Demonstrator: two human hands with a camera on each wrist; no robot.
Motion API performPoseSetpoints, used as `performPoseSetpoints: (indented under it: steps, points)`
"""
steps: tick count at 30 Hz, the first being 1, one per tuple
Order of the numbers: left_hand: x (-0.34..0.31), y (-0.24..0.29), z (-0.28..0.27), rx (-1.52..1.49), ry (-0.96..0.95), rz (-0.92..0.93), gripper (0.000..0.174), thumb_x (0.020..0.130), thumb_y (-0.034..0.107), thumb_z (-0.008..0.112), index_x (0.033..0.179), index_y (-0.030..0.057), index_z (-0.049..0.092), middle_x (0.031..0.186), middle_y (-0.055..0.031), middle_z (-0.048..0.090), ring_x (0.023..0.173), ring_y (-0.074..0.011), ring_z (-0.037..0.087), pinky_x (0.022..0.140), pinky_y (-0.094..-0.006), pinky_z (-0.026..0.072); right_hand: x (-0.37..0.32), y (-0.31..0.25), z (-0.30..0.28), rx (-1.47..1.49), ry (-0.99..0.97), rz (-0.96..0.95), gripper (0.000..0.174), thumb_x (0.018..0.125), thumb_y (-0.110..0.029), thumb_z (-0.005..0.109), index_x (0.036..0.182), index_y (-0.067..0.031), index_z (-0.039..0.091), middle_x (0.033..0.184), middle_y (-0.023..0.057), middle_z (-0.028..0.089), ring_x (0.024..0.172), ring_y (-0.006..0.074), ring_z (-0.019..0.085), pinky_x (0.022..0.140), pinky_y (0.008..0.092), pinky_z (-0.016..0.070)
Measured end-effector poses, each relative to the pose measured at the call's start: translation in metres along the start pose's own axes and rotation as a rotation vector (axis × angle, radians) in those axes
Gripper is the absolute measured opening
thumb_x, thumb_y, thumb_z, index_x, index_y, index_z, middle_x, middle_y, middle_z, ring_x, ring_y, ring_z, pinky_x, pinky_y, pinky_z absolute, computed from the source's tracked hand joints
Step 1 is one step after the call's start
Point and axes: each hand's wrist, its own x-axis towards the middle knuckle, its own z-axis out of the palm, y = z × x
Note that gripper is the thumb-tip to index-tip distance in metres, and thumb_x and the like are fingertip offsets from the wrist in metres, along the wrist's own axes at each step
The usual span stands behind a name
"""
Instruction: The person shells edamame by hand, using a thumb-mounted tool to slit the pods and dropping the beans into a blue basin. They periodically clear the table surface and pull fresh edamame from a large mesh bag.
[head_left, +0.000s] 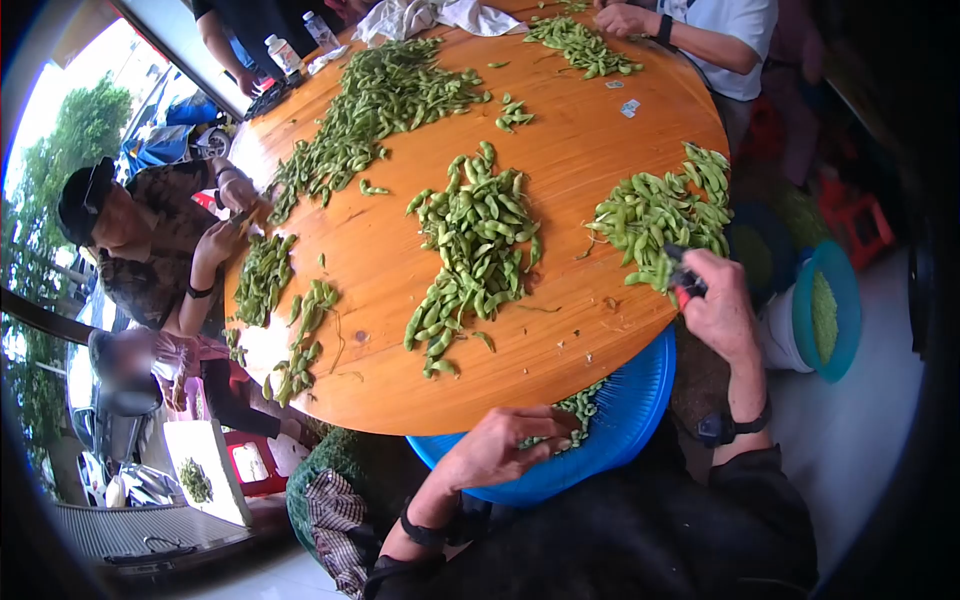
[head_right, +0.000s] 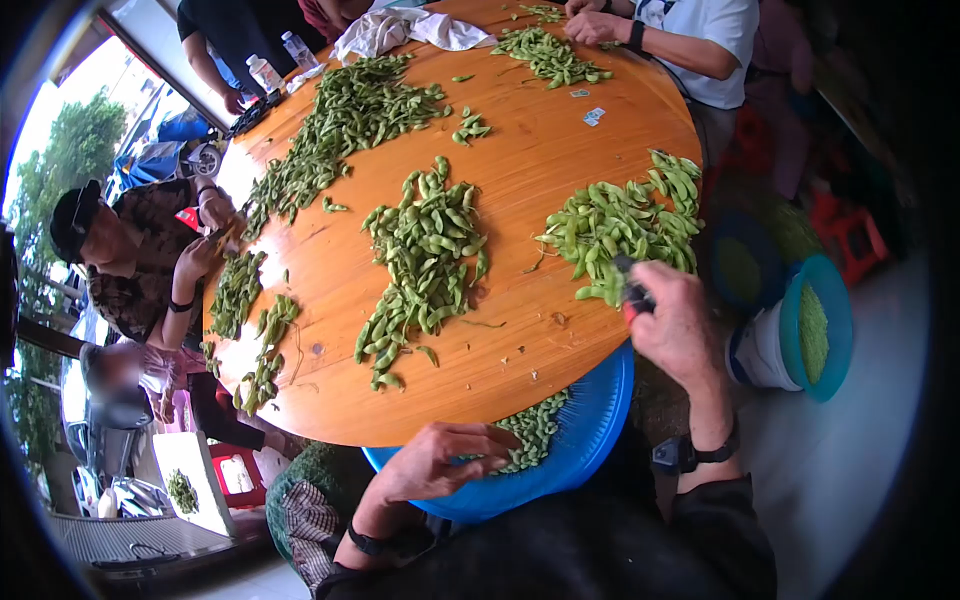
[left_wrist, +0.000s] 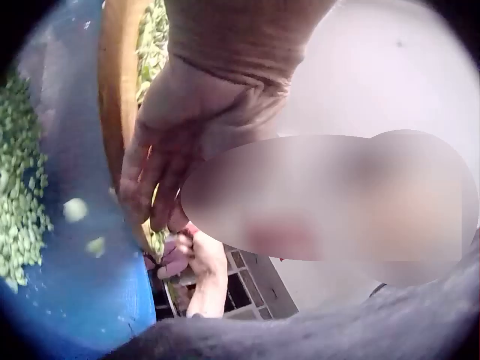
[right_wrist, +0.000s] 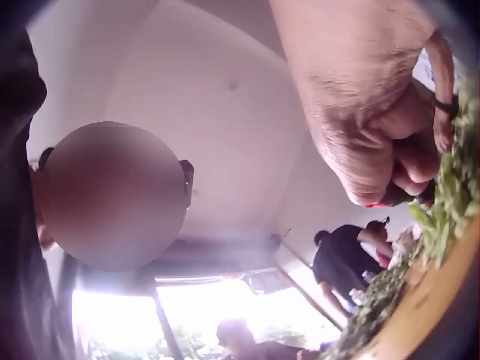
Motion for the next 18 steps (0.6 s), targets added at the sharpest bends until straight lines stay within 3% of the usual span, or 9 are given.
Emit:
performPoseSetpoints:
  steps: [1, 3, 5, 7, 13, 16, 18]
  points:
    - [-0.005, 0.004, -0.006, 0.002, 0.007, -0.002, 0.016, 0.083, -0.001, 0.064, 0.099, -0.0017, 0.066, 0.104, -0.014, 0.067, 0.094, -0.0328, 0.065, 0.081, -0.0368, 0.0529, 0.0, 0.011, -0.002, -0.15, 0.068, -0.024, 0.021, 0.068, 0.008, 0.05, 0.088, 0.0029, 0.054, 0.076, 0.0197, 0.053, 0.07, 0.0409, 0.052, 0.062, 0.0405, 0.0422]
    - [-0.016, 0.01, -0.018, 0.181, 0.39, -0.158, 0.018, 0.082, -0.003, 0.063, 0.099, 0.0009, 0.067, 0.1, -0.0129, 0.067, 0.092, -0.0327, 0.066, 0.078, -0.0378, 0.0539, -0.001, 0.015, -0.008, -0.109, 0.153, 0.015, 0.025, 0.067, 0.009, 0.049, 0.091, 0.005, 0.054, 0.077, 0.0194, 0.051, 0.069, 0.039, 0.052, 0.063, 0.0405, 0.0424]
    - [-0.028, 0.002, -0.034, 0.451, 0.653, -0.286, 0.019, 0.08, -0.003, 0.065, 0.098, 0.0031, 0.068, 0.095, -0.012, 0.066, 0.089, -0.0314, 0.065, 0.074, -0.0391, 0.0537, -0.001, 0.012, -0.009, -0.067, 0.162, 0.023, 0.029, 0.067, 0.01, 0.048, 0.094, 0.0063, 0.055, 0.077, 0.019, 0.051, 0.069, 0.0376, 0.052, 0.064, 0.0391, 0.0431]
    - [-0.037, -0.007, -0.047, 0.763, 0.768, -0.292, 0.02, 0.079, -0.003, 0.065, 0.097, 0.0041, 0.069, 0.086, -0.011, 0.064, 0.082, -0.0302, 0.064, 0.071, -0.0386, 0.0527, -0.001, 0.005, -0.003, -0.058, 0.211, 0.001, 0.033, 0.067, 0.011, 0.048, 0.099, 0.0062, 0.057, 0.078, 0.0185, 0.052, 0.069, 0.0352, 0.053, 0.064, 0.037, 0.0436]
    - [-0.04, -0.029, -0.047, 0.834, 0.769, -0.223, 0.025, 0.078, -0.003, 0.063, 0.1, 0.0053, 0.07, 0.09, -0.0121, 0.058, 0.083, -0.03, 0.061, 0.069, -0.0379, 0.0516, -0.002, -0.024, 0.029, 0.069, 0.094, -0.068, 0.033, 0.066, 0.012, 0.051, 0.096, 0.0026, 0.06, 0.074, 0.015, 0.051, 0.063, 0.0315, 0.053, 0.057, 0.0384, 0.0416]
    - [-0.024, -0.023, -0.042, 0.804, 0.926, -0.155, 0.021, 0.08, -0.004, 0.063, 0.099, 0.0035, 0.069, 0.092, -0.0113, 0.059, 0.081, -0.0263, 0.061, 0.069, -0.0339, 0.0509, -0.002, -0.042, 0.047, 0.256, -0.029, -0.124, 0.024, 0.067, 0.009, 0.052, 0.089, 0.0018, 0.058, 0.072, 0.014, 0.051, 0.064, 0.0306, 0.054, 0.058, 0.0376, 0.0425]
    - [-0.01, -0.009, -0.036, 0.494, 0.947, -0.17, 0.016, 0.087, -0.002, 0.061, 0.102, 0.0017, 0.066, 0.09, -0.0087, 0.061, 0.077, -0.0196, 0.061, 0.069, -0.0299, 0.0504, -0.002, -0.062, 0.054, 0.349, -0.104, -0.153, 0.019, 0.068, 0.006, 0.053, 0.086, 0.0017, 0.057, 0.072, 0.0137, 0.052, 0.064, 0.0292, 0.055, 0.058, 0.0367, 0.0424]
